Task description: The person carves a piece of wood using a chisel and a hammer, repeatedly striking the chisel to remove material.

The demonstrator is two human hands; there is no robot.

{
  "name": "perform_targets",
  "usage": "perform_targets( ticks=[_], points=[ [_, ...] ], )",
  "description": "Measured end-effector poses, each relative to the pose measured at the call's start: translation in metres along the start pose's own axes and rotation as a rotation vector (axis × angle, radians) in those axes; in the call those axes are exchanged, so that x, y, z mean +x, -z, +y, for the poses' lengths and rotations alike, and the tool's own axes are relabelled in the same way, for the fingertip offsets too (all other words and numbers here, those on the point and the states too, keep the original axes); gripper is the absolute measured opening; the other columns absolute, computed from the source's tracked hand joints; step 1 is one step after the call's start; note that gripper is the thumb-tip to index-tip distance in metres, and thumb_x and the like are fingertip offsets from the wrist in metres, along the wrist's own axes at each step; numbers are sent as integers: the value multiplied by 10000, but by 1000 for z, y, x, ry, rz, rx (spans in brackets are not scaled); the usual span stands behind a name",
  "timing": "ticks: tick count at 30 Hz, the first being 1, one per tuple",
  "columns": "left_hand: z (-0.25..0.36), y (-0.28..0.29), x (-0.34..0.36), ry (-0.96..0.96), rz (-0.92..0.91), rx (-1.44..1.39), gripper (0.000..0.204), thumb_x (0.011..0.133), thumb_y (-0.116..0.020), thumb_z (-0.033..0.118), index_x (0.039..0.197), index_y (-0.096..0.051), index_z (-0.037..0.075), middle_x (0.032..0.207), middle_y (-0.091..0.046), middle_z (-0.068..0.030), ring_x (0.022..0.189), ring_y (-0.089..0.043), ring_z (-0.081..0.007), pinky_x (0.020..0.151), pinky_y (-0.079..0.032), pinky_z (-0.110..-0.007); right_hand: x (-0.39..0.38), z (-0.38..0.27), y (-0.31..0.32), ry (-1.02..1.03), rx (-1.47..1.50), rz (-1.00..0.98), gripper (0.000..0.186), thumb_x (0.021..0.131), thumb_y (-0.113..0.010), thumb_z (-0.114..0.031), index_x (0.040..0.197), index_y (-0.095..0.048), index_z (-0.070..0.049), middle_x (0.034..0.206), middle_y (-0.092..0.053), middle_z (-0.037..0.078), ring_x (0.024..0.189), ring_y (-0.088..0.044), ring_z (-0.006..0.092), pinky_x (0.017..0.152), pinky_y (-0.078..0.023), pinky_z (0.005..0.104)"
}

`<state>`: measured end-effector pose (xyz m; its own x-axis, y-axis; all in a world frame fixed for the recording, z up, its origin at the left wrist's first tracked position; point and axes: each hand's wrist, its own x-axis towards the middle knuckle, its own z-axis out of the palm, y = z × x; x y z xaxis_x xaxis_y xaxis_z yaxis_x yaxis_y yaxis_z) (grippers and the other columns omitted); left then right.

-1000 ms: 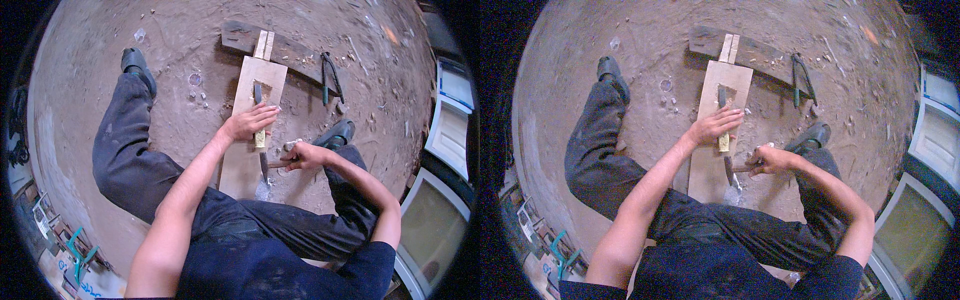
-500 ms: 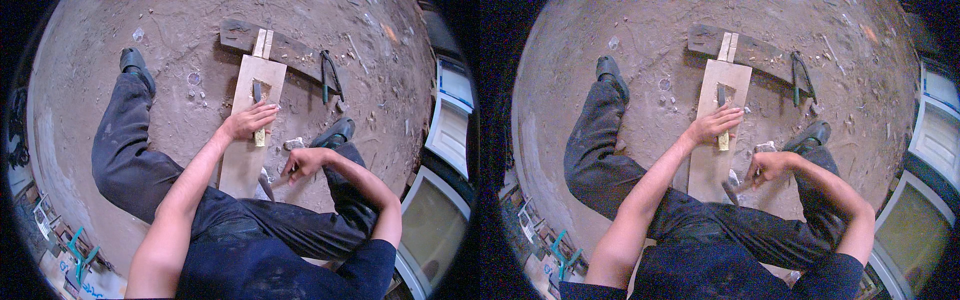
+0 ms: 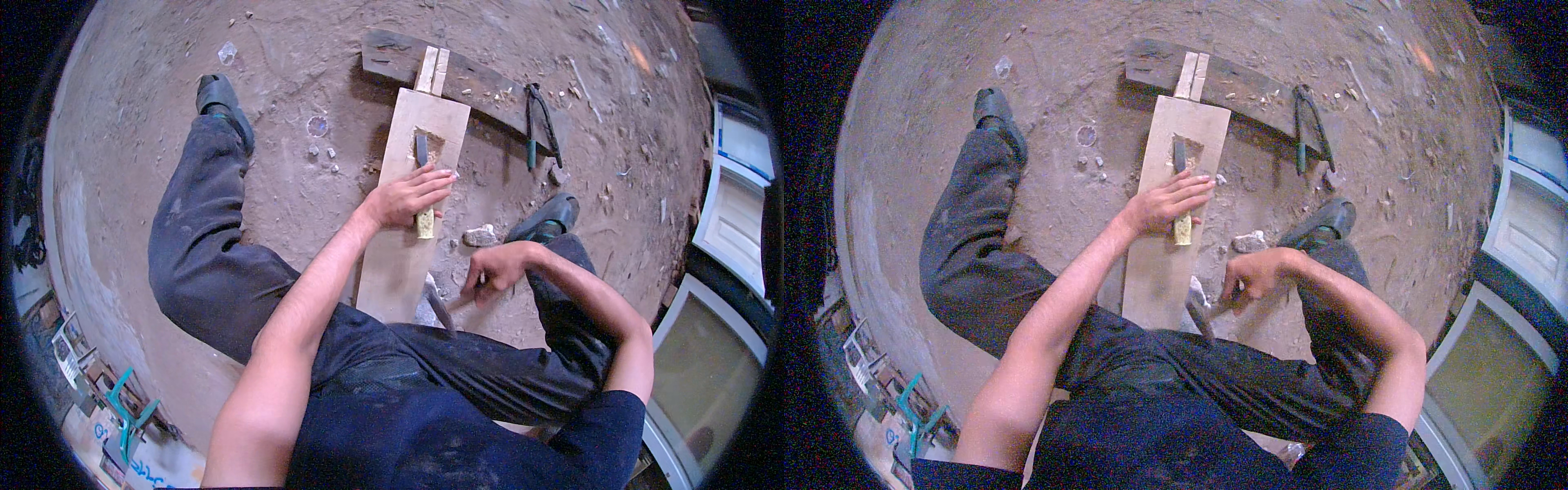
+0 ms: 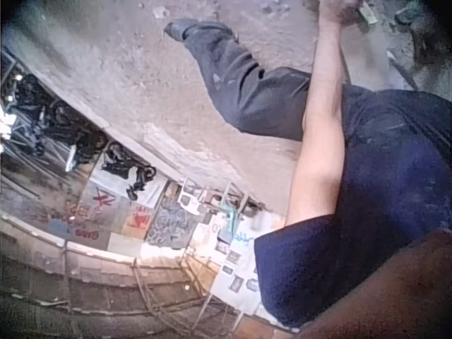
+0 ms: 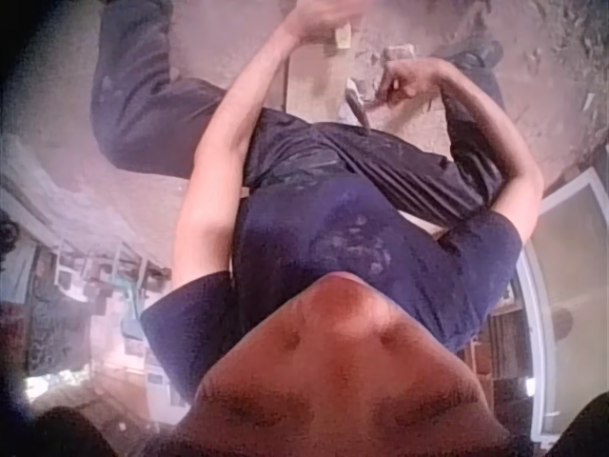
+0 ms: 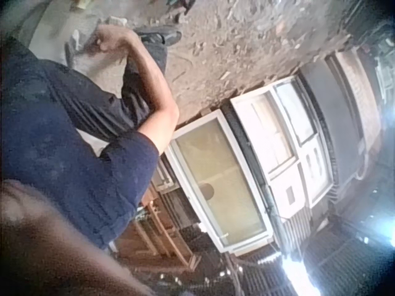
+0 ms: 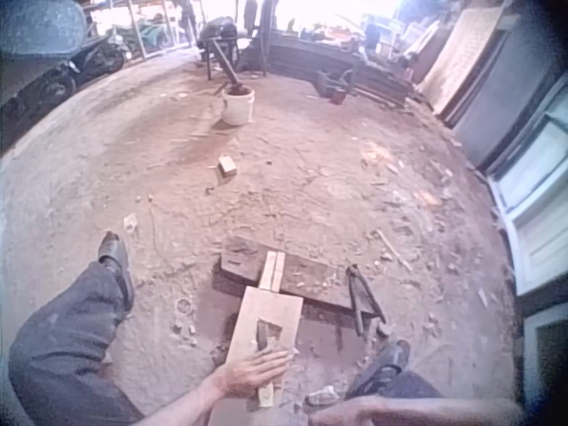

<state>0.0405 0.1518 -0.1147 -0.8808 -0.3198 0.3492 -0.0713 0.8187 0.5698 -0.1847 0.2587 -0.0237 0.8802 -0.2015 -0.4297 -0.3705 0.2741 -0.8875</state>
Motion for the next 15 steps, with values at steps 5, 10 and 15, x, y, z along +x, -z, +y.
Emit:
perform_targets(
  ticks=[5,10,15],
  points=[
    [-2,-5,-5,-1,17,2,389,883,-666,298,1164,-601,37,1409,-509,-90,1355,-440,-222,1169,-322,-424,2,5,0,-59,-39,77,303,873,-702,-143,1138,-674,0,878,-715,131,732,-605,159,695,-488,342],
    [-4,-5,-2,-17,9,-12,481,873,-677,347,1235,-562,51,1427,-495,-98,1355,-438,-254,1159,-336,-437,0,0,3,-59,69,-205,327,851,-729,-167,1130,-678,-4,951,-709,191,752,-639,182,680,-501,351],
    [-1,-4,-3,8,18,-15,418,865,-681,269,1199,-581,37,1402,-515,-87,1360,-435,-224,1171,-320,-427,-8,-6,18,-212,-177,134,298,870,-713,-190,1079,-677,20,843,-705,147,721,-584,158,690,-471,355]
  ],
)
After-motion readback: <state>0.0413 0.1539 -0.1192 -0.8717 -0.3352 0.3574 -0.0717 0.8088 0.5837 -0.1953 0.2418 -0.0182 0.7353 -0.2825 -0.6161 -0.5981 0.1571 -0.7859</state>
